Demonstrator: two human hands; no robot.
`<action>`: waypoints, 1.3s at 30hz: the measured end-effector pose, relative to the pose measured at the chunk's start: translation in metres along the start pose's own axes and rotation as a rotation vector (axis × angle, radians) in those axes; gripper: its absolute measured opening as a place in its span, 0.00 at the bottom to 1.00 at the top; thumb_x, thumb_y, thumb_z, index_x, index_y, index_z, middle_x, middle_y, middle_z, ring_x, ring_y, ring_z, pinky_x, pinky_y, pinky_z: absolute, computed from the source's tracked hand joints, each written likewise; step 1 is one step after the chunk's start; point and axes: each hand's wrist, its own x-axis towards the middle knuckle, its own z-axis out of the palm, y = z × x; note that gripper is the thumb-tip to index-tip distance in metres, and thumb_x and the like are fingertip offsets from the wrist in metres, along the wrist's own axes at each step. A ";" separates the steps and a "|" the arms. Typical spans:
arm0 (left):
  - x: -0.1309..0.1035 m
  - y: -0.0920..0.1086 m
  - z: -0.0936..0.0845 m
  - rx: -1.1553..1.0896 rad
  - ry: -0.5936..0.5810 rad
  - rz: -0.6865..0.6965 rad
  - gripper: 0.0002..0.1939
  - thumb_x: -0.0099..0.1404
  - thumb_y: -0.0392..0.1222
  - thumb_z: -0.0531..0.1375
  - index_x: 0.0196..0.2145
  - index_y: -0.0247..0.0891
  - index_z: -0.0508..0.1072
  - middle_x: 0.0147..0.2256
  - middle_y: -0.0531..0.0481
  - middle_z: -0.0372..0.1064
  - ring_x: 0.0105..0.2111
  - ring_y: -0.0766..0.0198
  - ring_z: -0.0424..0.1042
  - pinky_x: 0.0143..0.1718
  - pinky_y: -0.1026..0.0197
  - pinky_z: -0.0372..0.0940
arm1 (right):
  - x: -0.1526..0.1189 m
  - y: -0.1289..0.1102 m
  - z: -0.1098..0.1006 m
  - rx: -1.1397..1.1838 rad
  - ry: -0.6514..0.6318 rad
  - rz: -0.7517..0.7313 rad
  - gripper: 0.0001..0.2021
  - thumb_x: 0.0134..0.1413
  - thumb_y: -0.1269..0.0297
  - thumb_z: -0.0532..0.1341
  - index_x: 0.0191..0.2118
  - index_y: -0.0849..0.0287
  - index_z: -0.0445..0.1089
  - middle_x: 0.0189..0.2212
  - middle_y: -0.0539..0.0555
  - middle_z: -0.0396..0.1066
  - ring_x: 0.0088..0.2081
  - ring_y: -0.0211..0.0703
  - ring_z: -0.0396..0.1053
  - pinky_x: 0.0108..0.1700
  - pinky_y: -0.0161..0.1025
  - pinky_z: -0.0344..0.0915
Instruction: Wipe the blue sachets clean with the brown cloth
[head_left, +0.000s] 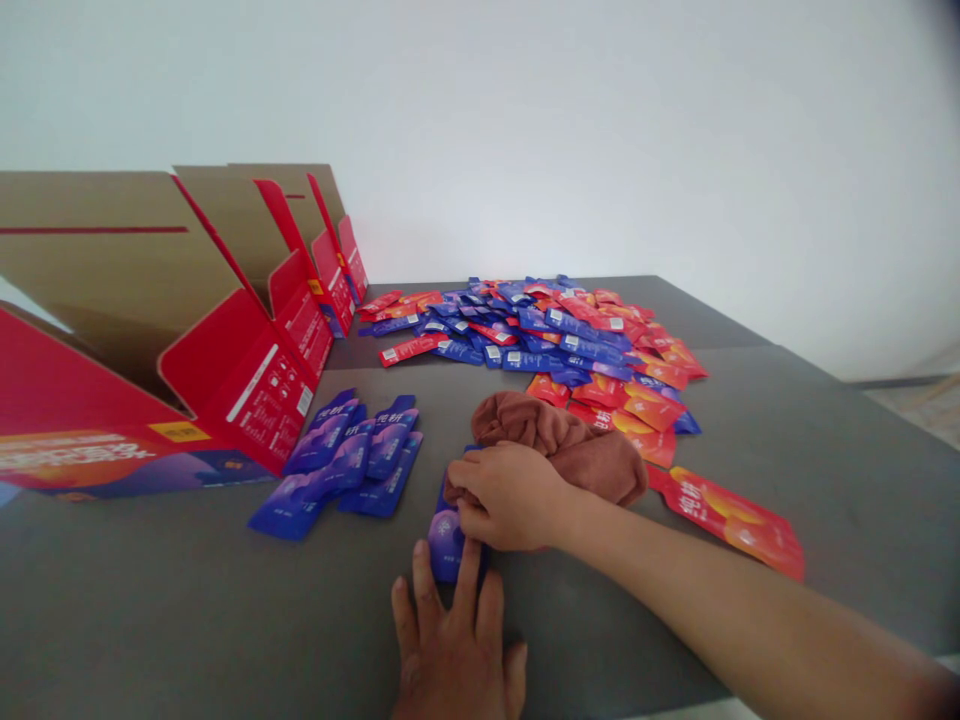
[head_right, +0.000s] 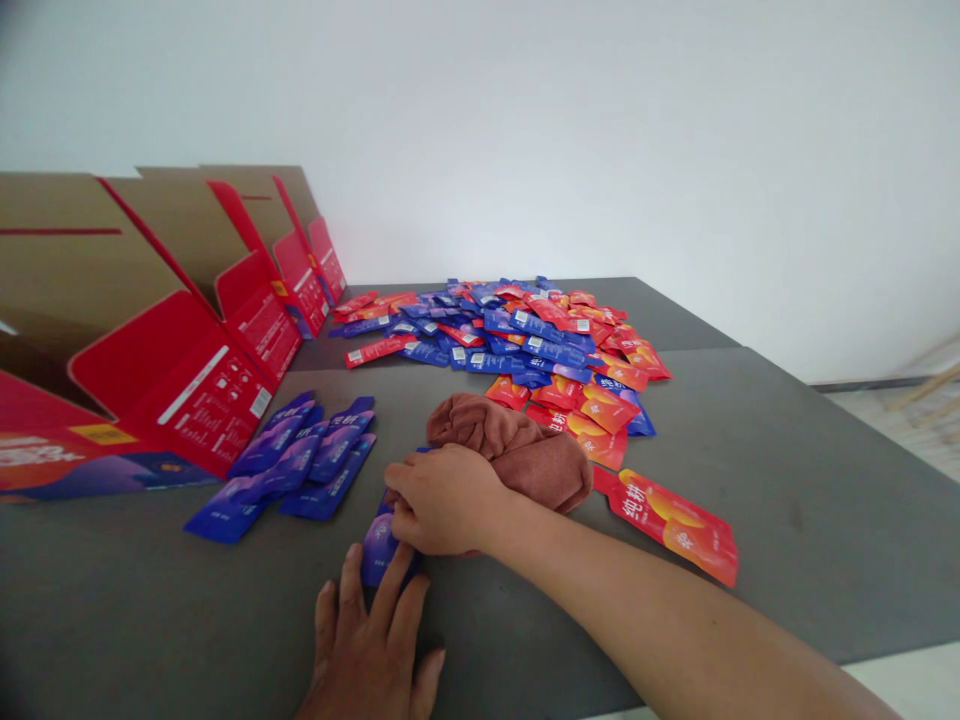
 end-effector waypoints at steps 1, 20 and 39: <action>0.000 0.000 0.000 0.000 -0.002 0.001 0.22 0.49 0.40 0.56 0.44 0.41 0.70 0.55 0.46 0.60 0.56 0.30 0.49 0.48 0.31 0.56 | 0.000 0.000 0.001 -0.005 0.011 0.027 0.11 0.53 0.62 0.50 0.38 0.57 0.67 0.36 0.54 0.71 0.34 0.44 0.67 0.34 0.39 0.56; 0.000 0.000 0.000 -0.006 -0.013 -0.006 0.21 0.49 0.41 0.57 0.44 0.42 0.70 0.53 0.45 0.62 0.56 0.30 0.50 0.48 0.31 0.56 | 0.000 0.004 0.000 0.026 -0.016 -0.111 0.11 0.53 0.63 0.52 0.40 0.59 0.67 0.35 0.54 0.71 0.35 0.44 0.67 0.37 0.39 0.57; 0.001 0.001 -0.003 -0.010 -0.034 -0.021 0.18 0.51 0.42 0.57 0.42 0.42 0.70 0.56 0.46 0.59 0.57 0.31 0.48 0.49 0.31 0.55 | 0.000 0.006 0.000 0.022 -0.005 -0.022 0.11 0.53 0.63 0.52 0.39 0.58 0.66 0.36 0.54 0.71 0.36 0.44 0.68 0.36 0.39 0.57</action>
